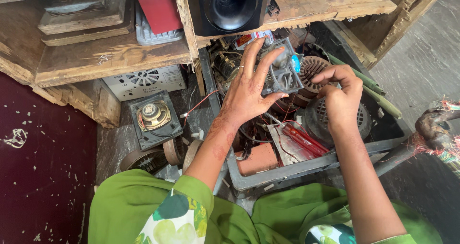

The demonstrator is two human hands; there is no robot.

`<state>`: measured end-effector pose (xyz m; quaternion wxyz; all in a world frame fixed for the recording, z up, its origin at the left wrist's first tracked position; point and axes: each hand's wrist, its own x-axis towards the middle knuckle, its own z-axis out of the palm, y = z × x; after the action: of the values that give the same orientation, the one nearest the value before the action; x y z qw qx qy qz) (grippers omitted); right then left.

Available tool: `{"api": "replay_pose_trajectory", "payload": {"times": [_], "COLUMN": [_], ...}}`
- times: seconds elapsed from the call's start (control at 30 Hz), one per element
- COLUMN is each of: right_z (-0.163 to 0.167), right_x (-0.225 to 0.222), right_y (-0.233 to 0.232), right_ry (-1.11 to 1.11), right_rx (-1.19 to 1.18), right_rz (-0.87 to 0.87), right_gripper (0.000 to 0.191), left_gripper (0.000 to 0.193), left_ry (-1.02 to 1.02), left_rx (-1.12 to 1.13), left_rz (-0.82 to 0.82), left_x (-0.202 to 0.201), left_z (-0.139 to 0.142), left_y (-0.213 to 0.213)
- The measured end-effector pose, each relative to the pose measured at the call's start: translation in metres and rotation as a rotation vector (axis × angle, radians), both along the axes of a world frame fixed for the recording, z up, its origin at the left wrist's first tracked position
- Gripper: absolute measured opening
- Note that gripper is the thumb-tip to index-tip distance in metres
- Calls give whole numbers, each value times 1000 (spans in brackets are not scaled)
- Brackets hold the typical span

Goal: The person uses a screwdriver to work on a speaker component, then picks up and examines a fan motor assembly. They manipulate the components with both hands in a cluttered workspace.

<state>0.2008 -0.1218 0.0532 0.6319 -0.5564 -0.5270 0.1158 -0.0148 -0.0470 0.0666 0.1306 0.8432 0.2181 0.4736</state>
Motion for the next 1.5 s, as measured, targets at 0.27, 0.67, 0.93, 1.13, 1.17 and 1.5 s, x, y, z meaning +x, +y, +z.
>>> {"api": "replay_pose_trajectory", "payload": {"times": [0.27, 0.67, 0.93, 1.13, 1.17, 1.5], "right_z": [10, -11, -10, 4, 5, 2], "right_x": [-11, 7, 9, -2, -2, 0], "right_y": [-1, 8, 4, -1, -1, -1], "right_ry": [47, 119, 93, 92, 96, 59], "right_rx": [-149, -31, 9, 27, 23, 11], "right_rz": [75, 178, 110, 85, 83, 63], "right_gripper": [55, 37, 22, 24, 24, 26], "left_gripper": [101, 106, 105, 104, 104, 102], "left_ry": [0, -16, 0, -6, 0, 4], "left_rx": [7, -6, 11, 6, 5, -12], "left_rz": [6, 13, 10, 4, 8, 10], "left_x": [1, 1, 0, 0, 0, 1], "left_z": [0, 0, 0, 0, 0, 0], "left_y": [1, 0, 0, 0, 0, 1]}}
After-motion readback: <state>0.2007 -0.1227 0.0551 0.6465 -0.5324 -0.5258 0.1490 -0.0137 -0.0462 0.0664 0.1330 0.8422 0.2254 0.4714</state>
